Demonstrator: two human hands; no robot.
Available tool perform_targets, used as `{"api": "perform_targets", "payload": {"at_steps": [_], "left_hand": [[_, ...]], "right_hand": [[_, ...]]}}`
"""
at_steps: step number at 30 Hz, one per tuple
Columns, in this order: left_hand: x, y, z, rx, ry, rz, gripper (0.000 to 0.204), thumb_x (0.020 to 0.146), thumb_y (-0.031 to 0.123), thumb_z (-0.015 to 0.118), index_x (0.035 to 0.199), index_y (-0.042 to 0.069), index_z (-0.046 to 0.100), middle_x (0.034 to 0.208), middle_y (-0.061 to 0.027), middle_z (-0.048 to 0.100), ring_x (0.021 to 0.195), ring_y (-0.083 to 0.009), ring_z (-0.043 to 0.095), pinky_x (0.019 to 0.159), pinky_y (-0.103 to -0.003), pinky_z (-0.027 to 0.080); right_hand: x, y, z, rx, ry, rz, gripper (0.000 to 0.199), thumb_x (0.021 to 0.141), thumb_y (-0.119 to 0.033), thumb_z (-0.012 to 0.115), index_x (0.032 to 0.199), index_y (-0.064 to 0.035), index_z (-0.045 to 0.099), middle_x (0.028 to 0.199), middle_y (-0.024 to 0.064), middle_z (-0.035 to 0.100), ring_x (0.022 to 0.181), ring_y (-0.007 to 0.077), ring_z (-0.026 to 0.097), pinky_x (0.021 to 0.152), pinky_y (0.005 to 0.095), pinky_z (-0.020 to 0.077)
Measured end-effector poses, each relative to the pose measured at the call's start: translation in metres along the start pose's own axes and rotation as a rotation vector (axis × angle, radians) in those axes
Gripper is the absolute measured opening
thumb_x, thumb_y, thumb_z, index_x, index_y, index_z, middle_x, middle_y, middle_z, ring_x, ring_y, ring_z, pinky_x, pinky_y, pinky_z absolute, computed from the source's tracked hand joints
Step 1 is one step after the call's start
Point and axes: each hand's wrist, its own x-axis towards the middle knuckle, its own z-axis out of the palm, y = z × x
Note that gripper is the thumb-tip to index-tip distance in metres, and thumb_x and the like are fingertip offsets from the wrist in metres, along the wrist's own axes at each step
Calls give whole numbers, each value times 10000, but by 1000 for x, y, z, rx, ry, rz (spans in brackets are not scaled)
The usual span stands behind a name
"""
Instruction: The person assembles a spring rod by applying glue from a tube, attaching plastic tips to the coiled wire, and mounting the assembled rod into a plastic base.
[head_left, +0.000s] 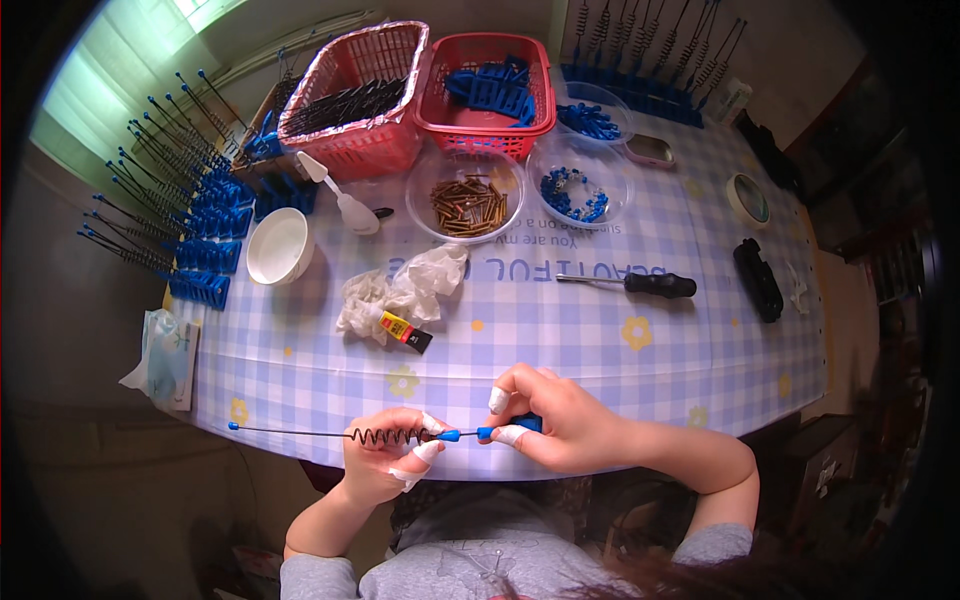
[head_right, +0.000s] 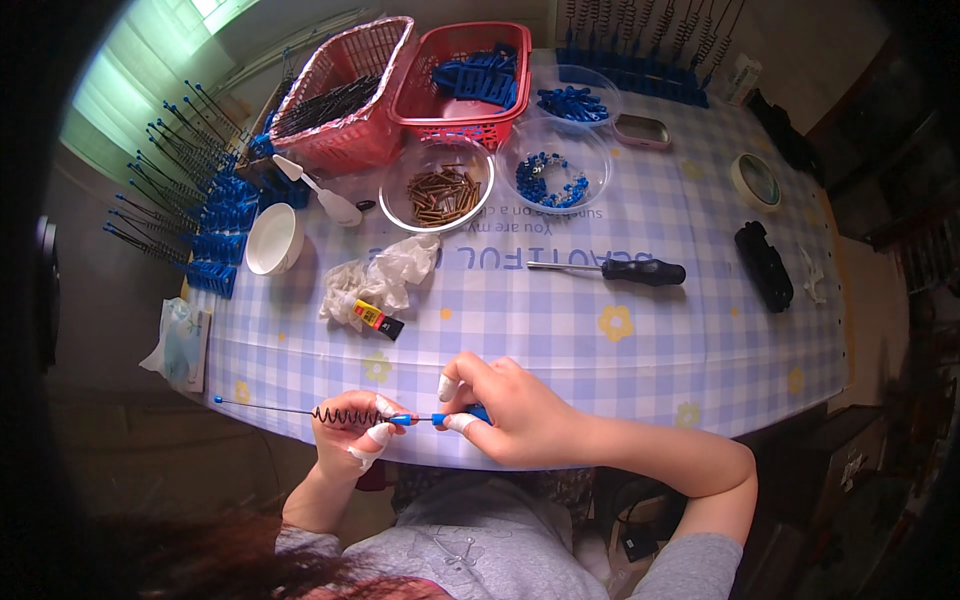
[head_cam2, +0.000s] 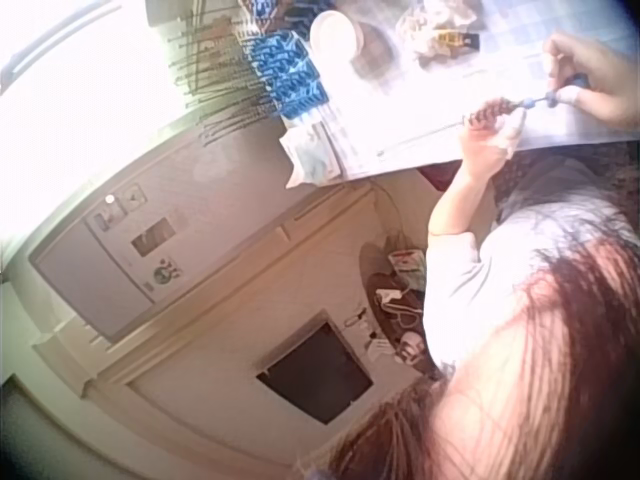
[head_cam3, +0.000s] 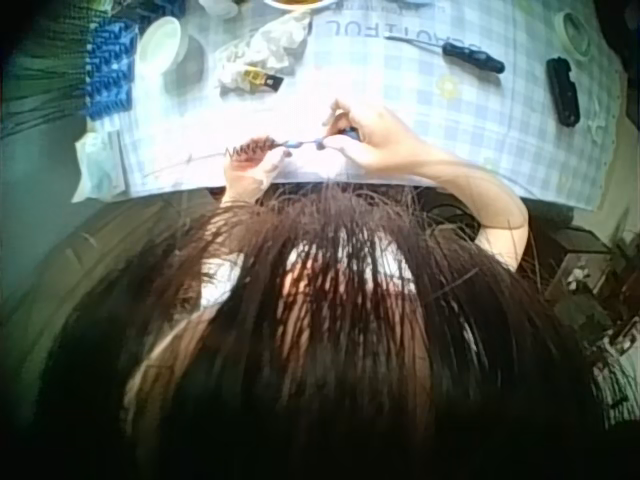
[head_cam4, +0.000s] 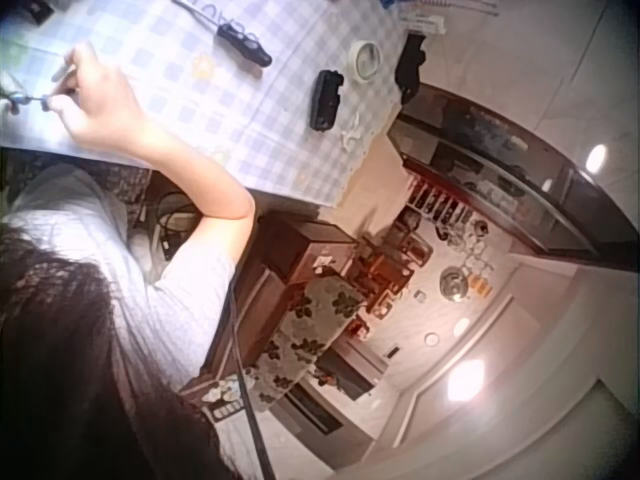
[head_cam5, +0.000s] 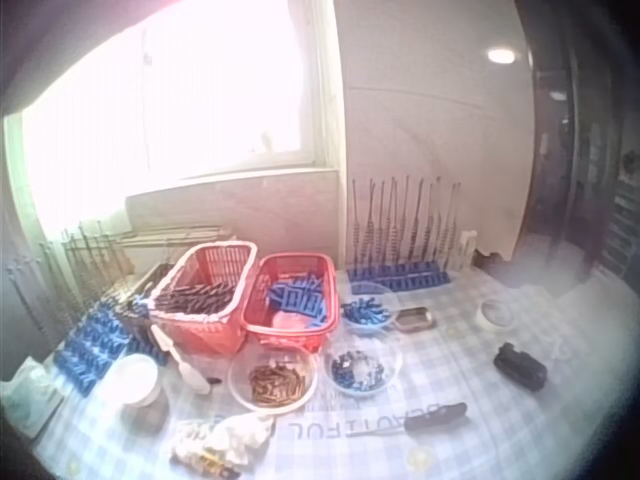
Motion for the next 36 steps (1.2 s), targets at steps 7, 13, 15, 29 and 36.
{"api": "perform_targets", "payload": {"at_steps": [7,13,15,29,36], "left_hand": [[-1,2,1,-14,-1,-3,138,685,-36,612,807,-57,550,778,-146,598,707,-132,556,647,-242,449],[3,4,-8,40,-111,50,153,690,-82,588,835,-75,540,789,-160,596,749,-165,580,678,-264,478],[5,3,-6,-37,-122,88,157,692,-82,586,843,-73,542,810,-169,594,744,-163,577,676,-261,475],[28,44,-13,566,-107,415,155,654,58,649,776,7,568,652,-74,587,565,-152,579,521,-225,450],[35,34,-17,579,-57,292,182,625,6,639,791,7,564,669,-50,591,594,-115,575,559,-222,457]], "right_hand": [[-2,2,4,-17,26,-5,205,703,-17,516,868,-52,398,776,39,581,778,181,572,746,317,336],[-2,1,4,-21,40,0,212,703,-27,533,871,-55,407,755,31,569,752,174,560,744,317,333],[-2,1,2,-41,44,-21,223,701,-35,542,878,-54,407,751,33,565,740,175,554,744,320,332],[25,13,10,-343,151,-372,252,687,-32,570,897,-52,433,789,49,562,799,230,508,745,343,333],[32,34,15,-264,222,-389,248,699,-45,566,902,-46,424,766,59,550,765,229,518,680,329,366]]}}
